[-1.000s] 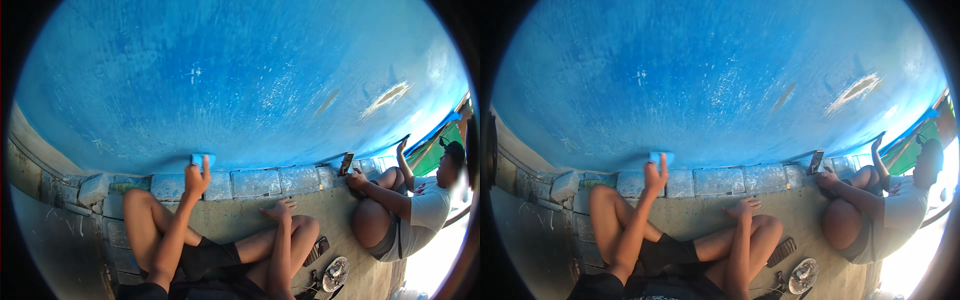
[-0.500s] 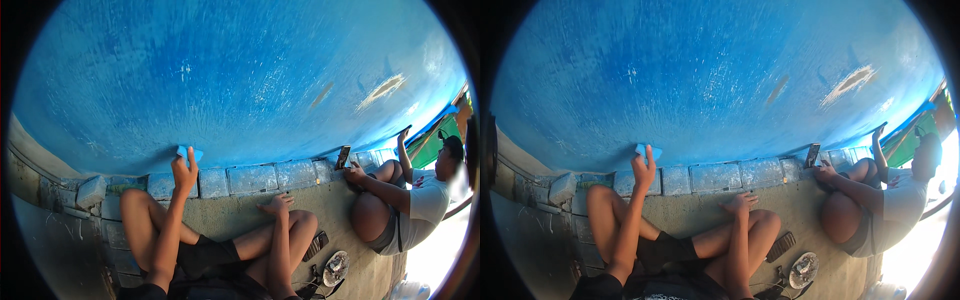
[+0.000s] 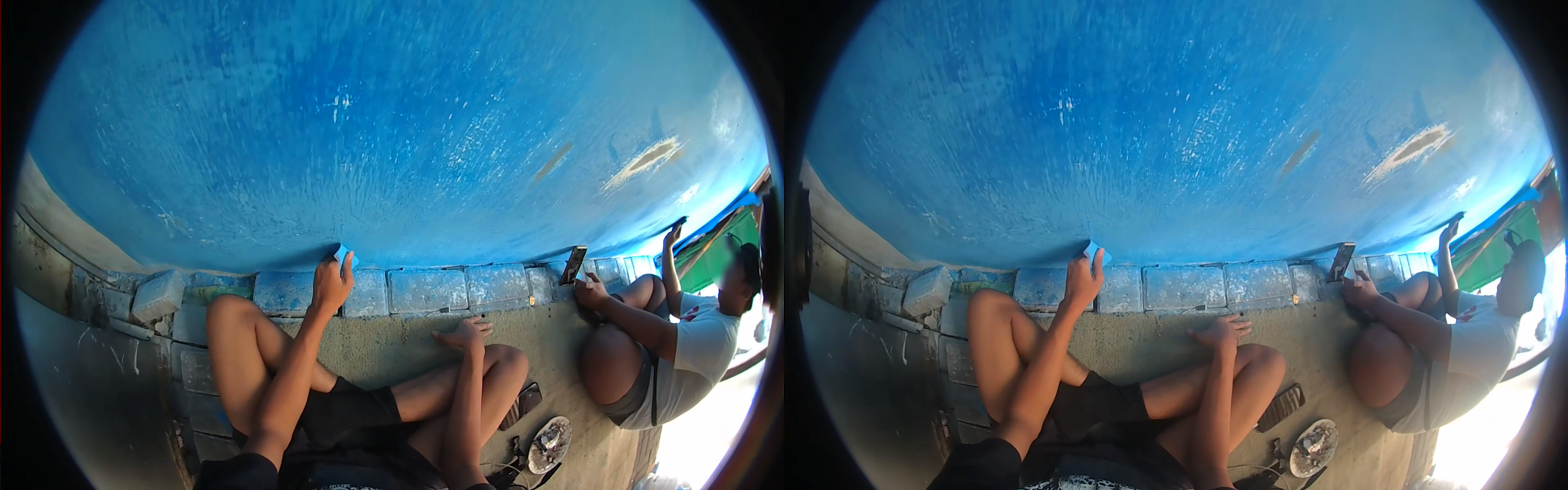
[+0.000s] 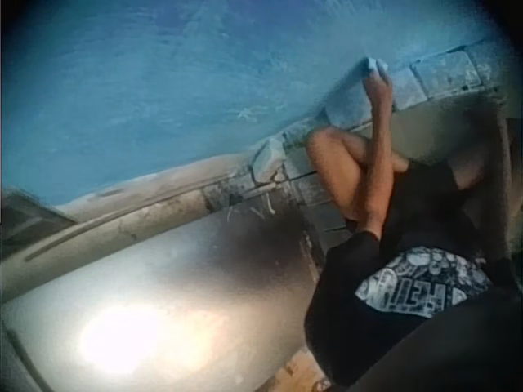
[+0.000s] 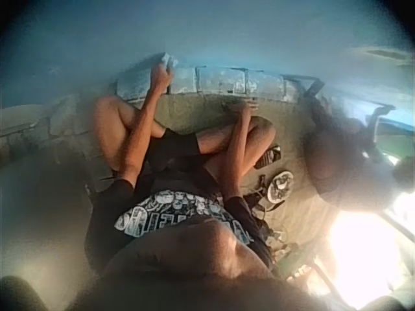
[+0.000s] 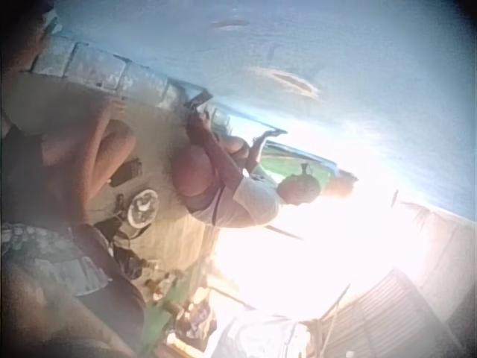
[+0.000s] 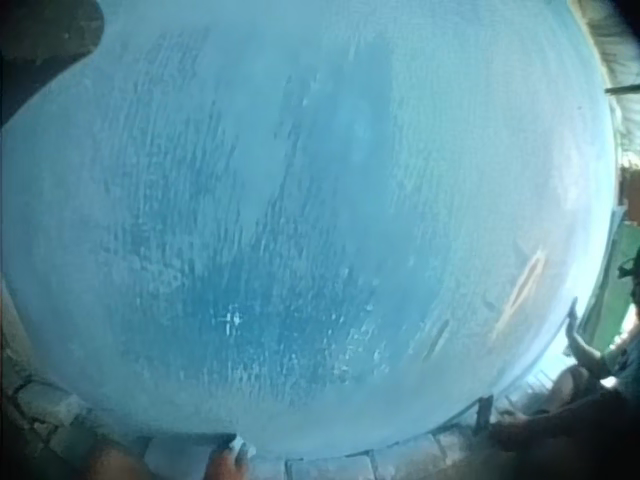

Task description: The person sands a blue wall with sandpaper and touches the surface by hand.

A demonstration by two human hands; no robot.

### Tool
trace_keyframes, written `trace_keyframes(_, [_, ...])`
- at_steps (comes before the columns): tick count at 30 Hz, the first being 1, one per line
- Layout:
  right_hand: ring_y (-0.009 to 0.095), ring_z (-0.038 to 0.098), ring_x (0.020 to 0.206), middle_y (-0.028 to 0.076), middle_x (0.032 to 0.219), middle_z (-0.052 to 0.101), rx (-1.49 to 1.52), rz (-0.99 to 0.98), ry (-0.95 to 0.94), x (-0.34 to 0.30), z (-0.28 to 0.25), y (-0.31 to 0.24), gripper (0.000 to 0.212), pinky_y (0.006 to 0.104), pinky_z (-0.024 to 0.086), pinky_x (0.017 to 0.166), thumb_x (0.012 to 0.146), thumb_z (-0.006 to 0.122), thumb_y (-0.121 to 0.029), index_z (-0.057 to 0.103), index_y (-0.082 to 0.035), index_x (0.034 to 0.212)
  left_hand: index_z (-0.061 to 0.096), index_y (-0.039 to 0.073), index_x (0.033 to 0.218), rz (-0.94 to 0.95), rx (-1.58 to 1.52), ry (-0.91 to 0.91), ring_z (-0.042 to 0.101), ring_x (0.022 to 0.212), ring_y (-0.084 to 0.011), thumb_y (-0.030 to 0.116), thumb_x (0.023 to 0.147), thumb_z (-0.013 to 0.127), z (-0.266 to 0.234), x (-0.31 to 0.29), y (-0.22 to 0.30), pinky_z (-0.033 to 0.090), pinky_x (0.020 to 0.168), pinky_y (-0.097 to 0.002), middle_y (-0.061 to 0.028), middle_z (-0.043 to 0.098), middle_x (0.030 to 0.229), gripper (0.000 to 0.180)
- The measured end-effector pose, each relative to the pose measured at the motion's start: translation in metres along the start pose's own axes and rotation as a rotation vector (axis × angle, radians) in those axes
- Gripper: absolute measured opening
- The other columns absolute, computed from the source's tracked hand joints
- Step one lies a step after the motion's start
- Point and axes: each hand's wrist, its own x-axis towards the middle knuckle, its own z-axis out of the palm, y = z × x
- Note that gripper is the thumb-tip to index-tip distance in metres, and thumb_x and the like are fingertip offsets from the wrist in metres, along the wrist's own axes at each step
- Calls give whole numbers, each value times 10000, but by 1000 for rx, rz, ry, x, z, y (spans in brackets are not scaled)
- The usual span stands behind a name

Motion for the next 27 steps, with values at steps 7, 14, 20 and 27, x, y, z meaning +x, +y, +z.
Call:
trace_keyframes(7, [577,46,1403,473,1464,52,11,-5,19,-1,2,23,1544,590,159,1146,508,768,-781,13,198,1432,584,-41,799,-103,-209,206,571,515,-393,220,1014,490,-30,51,67,402,457,-446,-195,585,603,351])
trace_keyframes(14, [570,24,1408,463,1474,21,-50,-1,-54,3,2,17,1544,591,167,1145,520,777,-766,-19,190,1434,574,-45,801,-154,-165,115,589,591,-439,206,1005,497,-18,23,43,422,501,-466,-229,591,638,332])
trace_keyframes(20, [588,4,1397,449,1482,-56,77,21,-36,0,-1,4,1540,596,190,1135,532,748,-792,-34,173,1443,577,-61,818,-100,-130,214,565,601,-426,174,1001,500,-36,34,39,422,530,-411,-211,599,658,308])
trace_keyframes(27, [584,-23,1401,402,1517,-6,31,30,-97,-7,0,9,1486,628,129,1137,568,732,-779,10,176,1448,575,-39,817,-119,-148,83,586,594,-415,183,1002,504,-36,38,50,419,502,-453,-206,588,646,297])
